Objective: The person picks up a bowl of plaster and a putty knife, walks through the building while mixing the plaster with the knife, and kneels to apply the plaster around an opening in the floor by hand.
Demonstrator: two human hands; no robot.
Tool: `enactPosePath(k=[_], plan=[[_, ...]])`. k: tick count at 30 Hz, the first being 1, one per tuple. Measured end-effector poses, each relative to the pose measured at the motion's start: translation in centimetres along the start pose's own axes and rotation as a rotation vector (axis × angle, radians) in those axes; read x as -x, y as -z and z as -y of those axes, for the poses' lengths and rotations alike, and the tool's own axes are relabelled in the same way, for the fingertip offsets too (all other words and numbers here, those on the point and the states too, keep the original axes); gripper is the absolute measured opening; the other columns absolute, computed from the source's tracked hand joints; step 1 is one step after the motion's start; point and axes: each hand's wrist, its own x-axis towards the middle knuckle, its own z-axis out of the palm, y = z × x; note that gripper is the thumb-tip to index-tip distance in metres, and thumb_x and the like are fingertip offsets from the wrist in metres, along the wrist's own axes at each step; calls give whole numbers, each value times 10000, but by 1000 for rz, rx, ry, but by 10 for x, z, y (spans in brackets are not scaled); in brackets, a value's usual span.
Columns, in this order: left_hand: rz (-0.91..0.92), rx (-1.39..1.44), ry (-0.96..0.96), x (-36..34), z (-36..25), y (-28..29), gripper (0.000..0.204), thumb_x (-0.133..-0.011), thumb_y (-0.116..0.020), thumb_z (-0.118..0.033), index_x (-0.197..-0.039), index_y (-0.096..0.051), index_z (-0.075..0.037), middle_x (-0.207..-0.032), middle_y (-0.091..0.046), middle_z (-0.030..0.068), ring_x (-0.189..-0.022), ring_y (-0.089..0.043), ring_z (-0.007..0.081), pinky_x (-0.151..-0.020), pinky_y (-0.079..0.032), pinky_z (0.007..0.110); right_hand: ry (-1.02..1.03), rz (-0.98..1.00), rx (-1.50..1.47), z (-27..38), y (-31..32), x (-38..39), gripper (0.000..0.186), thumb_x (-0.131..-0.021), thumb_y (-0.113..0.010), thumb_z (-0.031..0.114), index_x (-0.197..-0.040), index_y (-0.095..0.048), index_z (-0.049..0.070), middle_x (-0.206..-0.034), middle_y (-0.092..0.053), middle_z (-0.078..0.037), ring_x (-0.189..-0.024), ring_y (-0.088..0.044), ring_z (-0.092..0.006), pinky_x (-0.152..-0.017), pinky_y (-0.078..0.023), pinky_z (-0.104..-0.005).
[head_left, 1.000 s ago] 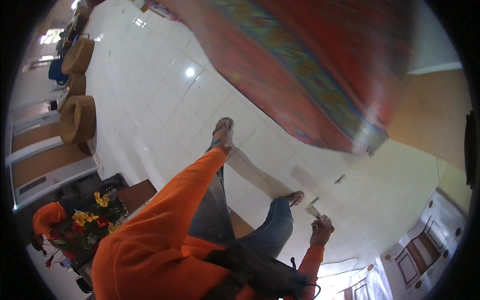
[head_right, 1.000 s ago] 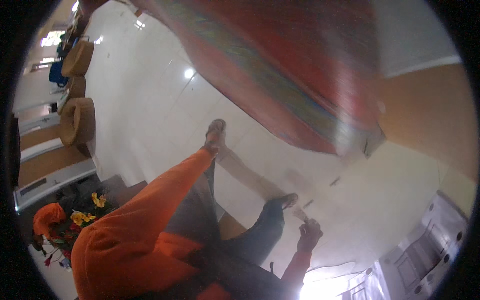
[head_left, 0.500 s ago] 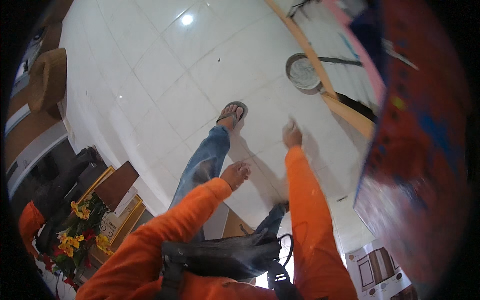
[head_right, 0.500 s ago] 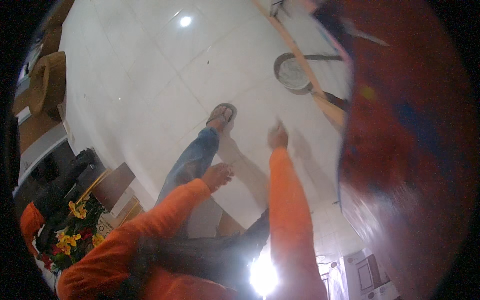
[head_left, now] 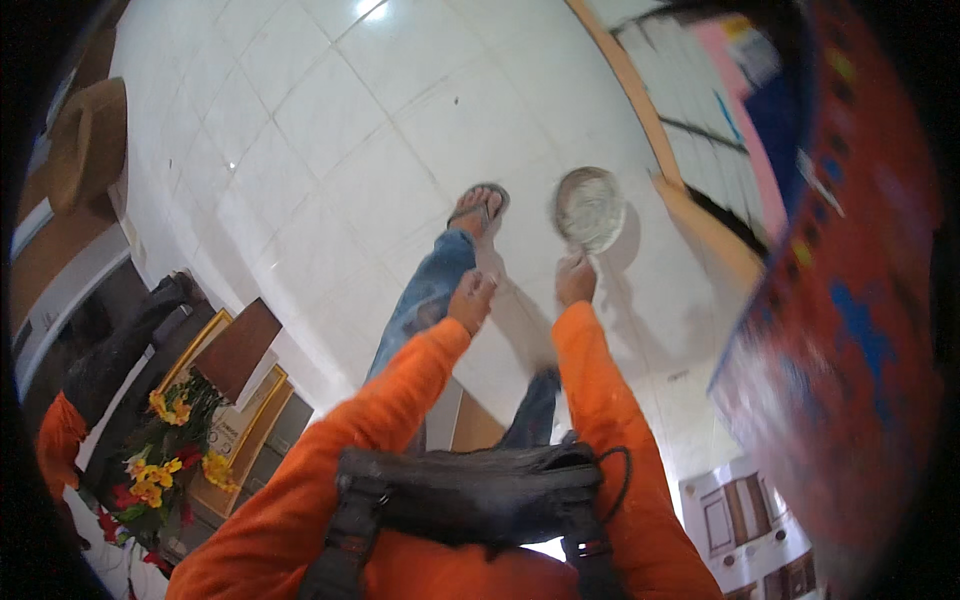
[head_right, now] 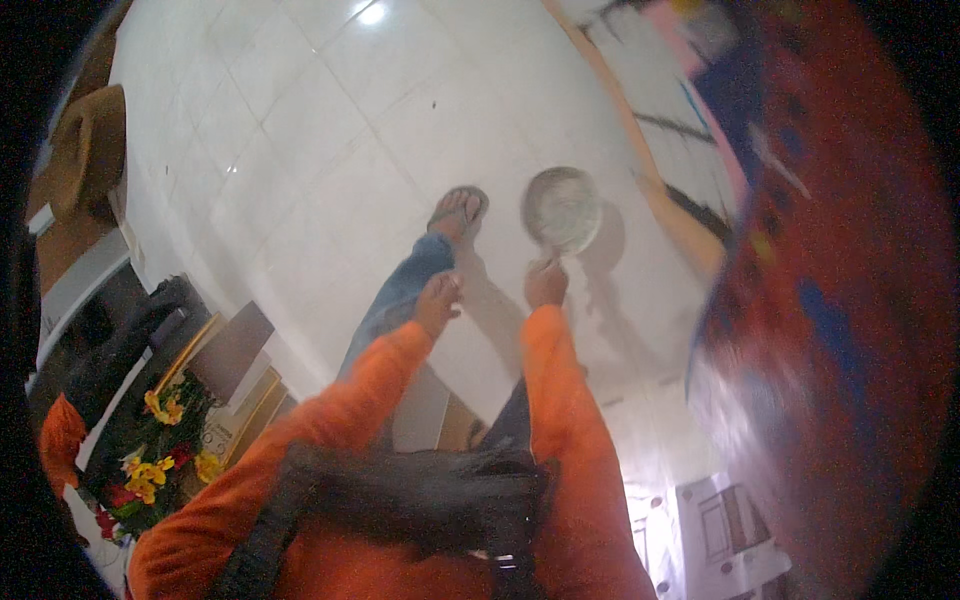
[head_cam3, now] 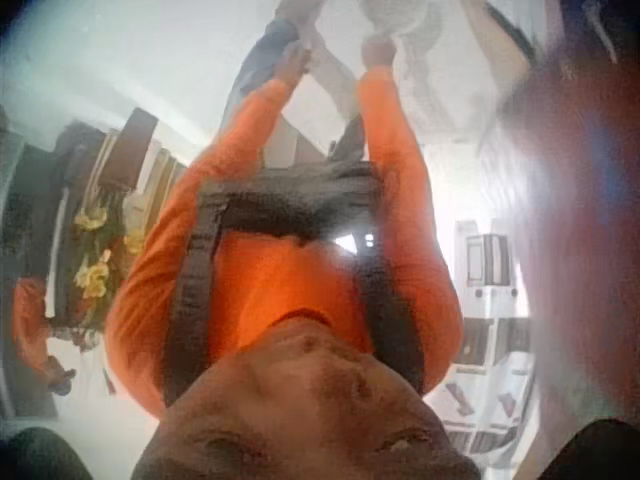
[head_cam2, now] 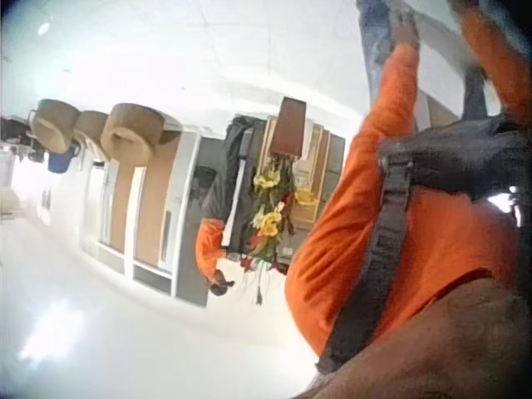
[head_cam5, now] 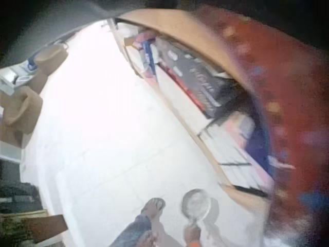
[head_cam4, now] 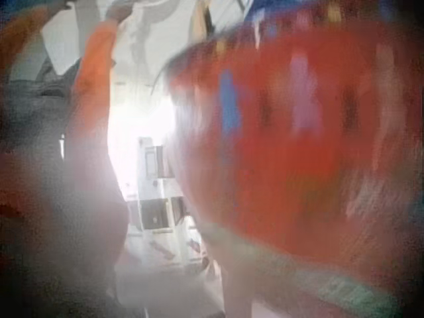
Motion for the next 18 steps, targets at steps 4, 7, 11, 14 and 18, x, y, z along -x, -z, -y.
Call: enactPosePath(k=[4,7,11,14,18], plan=[[58,3,-72,89,11,-48,731,-878,-673,-497,-1411,-381,-91,-1242,-582,152,-1094,-621,299,-854,-558,460,41,72,-85,19,103,203,400,-916,-487,185,-1273,-598,44,-1197,-624,-265,-1111,-587,-437,-959,-475,-467],[468,6,66,178,-19,-90,718,-874,-698,-415,-1425,-347,-116,-1308,-535,127,-1153,-596,291,-864,-568,513,41,-27,-86,17,185,327,410,-891,-508,134,-1284,-602,68,-1216,-619,-259,-1141,-580,-423,-965,-479,-449],[844,-351,101,271,-14,-163,509,-914,-646,-168,-1340,-384,-75,-1282,-539,133,-1086,-633,286,-836,-615,483,-90,-188,-243,-13,278,444,452,-860,-553,94,-1309,-600,106,-1215,-627,-238,-1135,-599,-386,-961,-485,-435],[1021,-637,9,344,-4,-250,499,-902,-630,-83,-1323,-365,-40,-1263,-530,163,-1099,-624,305,-863,-613,474,-238,-344,-418,-59,312,543,438,-861,-582,99,-1297,-610,78,-1220,-641,-196,-1100,-623,-341,-945,-486,-428],[1314,-666,-105,415,0,-331,531,-885,-614,-28,-1343,-344,-31,-1264,-512,172,-1198,-556,314,-908,-598,472,-244,-964,-746,-76,366,656,330,-913,-569,194,-1161,-660,-4,-1084,-673,-134,-1001,-637,-214,-804,-505,-344]])
